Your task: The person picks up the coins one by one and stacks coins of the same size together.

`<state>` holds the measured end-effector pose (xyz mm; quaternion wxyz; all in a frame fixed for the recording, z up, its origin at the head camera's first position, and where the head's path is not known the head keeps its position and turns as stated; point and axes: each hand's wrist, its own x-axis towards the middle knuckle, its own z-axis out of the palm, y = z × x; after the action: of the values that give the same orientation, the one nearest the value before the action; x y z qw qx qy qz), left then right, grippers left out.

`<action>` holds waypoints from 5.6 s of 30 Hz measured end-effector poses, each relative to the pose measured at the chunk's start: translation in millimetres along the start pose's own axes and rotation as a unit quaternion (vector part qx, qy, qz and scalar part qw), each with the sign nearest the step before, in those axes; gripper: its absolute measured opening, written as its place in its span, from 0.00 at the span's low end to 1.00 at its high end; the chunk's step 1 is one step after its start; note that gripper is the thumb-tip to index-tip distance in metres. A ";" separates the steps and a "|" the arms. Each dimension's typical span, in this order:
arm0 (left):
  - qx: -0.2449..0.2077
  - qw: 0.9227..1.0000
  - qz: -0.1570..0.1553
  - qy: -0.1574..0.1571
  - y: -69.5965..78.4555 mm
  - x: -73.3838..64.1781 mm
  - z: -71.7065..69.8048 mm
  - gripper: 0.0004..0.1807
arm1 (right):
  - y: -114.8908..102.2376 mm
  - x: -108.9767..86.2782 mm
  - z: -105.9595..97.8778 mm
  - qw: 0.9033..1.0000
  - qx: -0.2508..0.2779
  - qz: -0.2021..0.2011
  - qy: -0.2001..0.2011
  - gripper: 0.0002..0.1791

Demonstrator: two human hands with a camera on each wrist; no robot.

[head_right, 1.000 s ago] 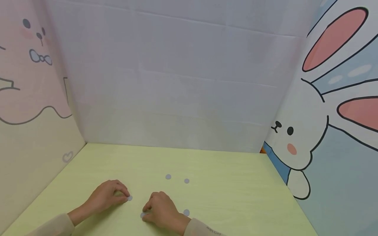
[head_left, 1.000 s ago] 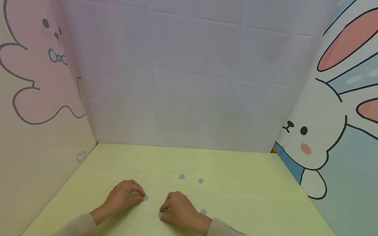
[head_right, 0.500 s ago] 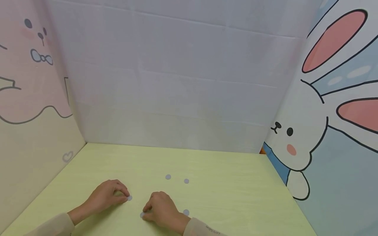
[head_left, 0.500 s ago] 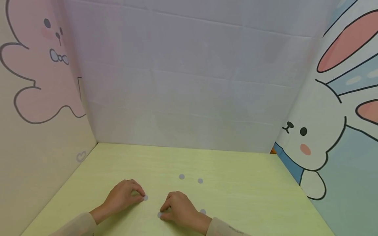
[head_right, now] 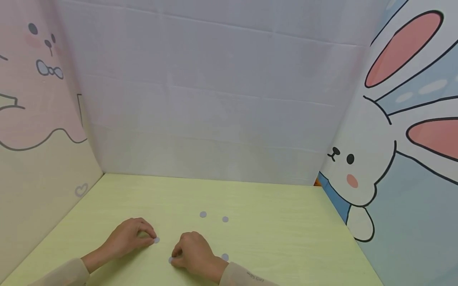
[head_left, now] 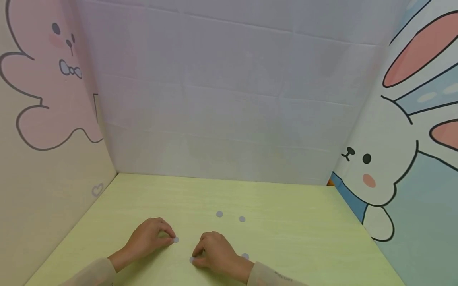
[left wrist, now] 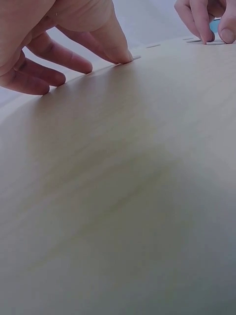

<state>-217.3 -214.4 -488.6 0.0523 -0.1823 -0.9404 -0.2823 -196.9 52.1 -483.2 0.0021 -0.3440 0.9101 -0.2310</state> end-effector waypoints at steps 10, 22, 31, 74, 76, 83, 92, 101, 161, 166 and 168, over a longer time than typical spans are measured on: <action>0.003 1.000 0.001 0.002 3.2 1.1 -1.0 0.09 | 1.2 4.8 -3.5 1.000 -0.016 -0.024 -0.005 0.03; 0.006 1.000 -0.003 0.006 3.2 -1.2 0.7 0.09 | 6.1 11.8 -3.1 0.999 0.019 -0.032 0.037 0.03; 0.009 1.000 -0.010 0.009 2.7 0.7 2.9 0.10 | 9.7 24.4 -0.5 0.999 0.023 -0.009 0.046 0.02; -0.003 1.000 -0.019 0.003 -0.1 1.3 3.4 0.11 | -10.3 66.4 17.7 0.998 -0.014 0.006 0.057 0.02; -0.006 1.000 -0.018 0.002 -0.2 1.2 3.3 0.11 | -11.0 66.9 17.4 0.998 -0.016 0.007 0.056 0.02; -0.007 1.000 -0.021 0.001 0.4 1.4 3.1 0.10 | -12.7 67.0 16.8 0.998 -0.015 0.006 0.058 0.02; -0.006 1.000 -0.021 0.001 2.5 1.7 2.0 0.11 | -10.9 70.4 21.6 0.998 -0.015 0.019 0.052 0.04; -0.004 1.000 -0.014 0.002 2.9 0.5 1.0 0.11 | -8.8 69.8 21.1 0.998 0.001 0.031 0.047 0.04; -0.007 1.000 -0.013 -0.004 1.3 3.0 1.5 0.10 | -13.5 65.4 14.0 0.996 0.050 0.060 0.036 0.03; -0.008 1.000 -0.013 -0.003 0.7 3.5 2.0 0.10 | -13.4 65.8 14.1 0.995 0.064 0.063 0.036 0.03; -0.006 1.000 -0.011 -0.001 0.4 3.6 2.2 0.11 | -13.2 66.2 14.2 0.995 0.066 0.063 0.036 0.02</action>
<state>-220.5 -211.7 -489.5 0.0470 -0.1722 -0.9409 -0.2878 -236.9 -4.0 -480.1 0.0066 -0.2763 0.9123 -0.3023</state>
